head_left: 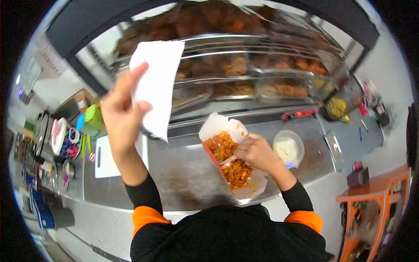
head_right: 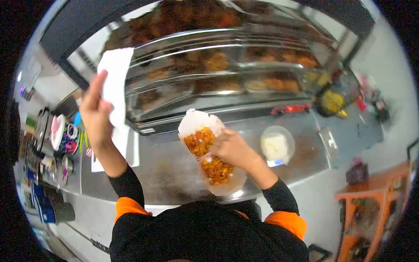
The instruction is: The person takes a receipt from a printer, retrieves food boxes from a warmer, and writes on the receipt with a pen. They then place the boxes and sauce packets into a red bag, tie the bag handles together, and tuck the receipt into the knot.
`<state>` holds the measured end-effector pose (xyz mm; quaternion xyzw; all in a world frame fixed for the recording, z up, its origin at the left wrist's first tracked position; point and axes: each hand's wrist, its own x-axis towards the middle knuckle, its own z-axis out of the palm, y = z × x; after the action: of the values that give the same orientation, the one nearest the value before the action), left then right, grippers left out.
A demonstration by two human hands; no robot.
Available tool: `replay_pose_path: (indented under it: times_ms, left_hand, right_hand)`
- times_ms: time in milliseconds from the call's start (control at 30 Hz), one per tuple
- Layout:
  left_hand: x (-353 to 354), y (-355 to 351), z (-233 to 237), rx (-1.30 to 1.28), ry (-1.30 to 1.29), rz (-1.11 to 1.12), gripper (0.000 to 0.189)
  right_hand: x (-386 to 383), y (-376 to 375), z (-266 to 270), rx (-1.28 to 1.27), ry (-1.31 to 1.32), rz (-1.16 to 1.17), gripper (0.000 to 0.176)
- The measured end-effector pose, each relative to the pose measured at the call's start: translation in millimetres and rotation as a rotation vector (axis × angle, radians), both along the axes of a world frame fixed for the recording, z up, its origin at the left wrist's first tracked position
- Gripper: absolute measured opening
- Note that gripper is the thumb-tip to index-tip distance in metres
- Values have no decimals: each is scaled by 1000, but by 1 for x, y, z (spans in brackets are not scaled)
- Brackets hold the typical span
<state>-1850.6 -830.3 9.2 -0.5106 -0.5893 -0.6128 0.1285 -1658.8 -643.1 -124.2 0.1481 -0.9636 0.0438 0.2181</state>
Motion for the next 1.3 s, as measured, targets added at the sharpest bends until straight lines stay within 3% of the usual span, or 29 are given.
replay_pose_path:
  times_ms: [100, 200, 233, 367, 467, 600, 667, 800, 1033, 1067, 1133, 1267, 1300]
  left_hand:
    - [44, 25, -55, -154, -187, -202, 61]
    - [110, 74, -80, -186, -299, -263, 62]
    - [134, 92, -87, -178, -194, -237, 64]
    - [237, 168, -116, -120, -278, -442, 65]
    - [313, 231, -128, -136, -447, -632, 67]
    - [391, 306, -131, -180, -423, -735, 69]
    - [415, 338, -131, -261, -528, -908, 84]
    - [467, 405, -127, -336, -689, -1044, 93]
    - [521, 534, -144, -281, -766, -998, 89]
    - [527, 551, -145, -271, -739, -984, 89]
    - [541, 578, -148, -270, -720, -912, 88]
    - [566, 612, -147, -309, -746, -797, 87]
    - [574, 621, -146, -350, -755, -757, 90]
  right_hand:
    - [61, 26, 34, 5, -7, -140, 12]
    - [134, 57, 66, 70, -138, -330, 13]
    - [161, 68, 72, 75, -149, -372, 13]
    - [272, 133, 87, 186, -142, -564, 13]
    - [342, 188, 84, 217, -218, -657, 12]
    - [423, 280, 64, 212, -329, -765, 9]
    - [451, 332, 45, 150, -295, -772, 9]
    - [496, 431, 9, 97, -316, -946, 10]
    - [525, 596, -46, -171, -262, -1131, 12]
    - [527, 620, -56, -168, -288, -1106, 12]
    - [528, 660, -75, -376, -92, -1052, 15]
    - [522, 704, -86, -453, -141, -1086, 18]
    - [519, 704, -85, -618, 109, -916, 19]
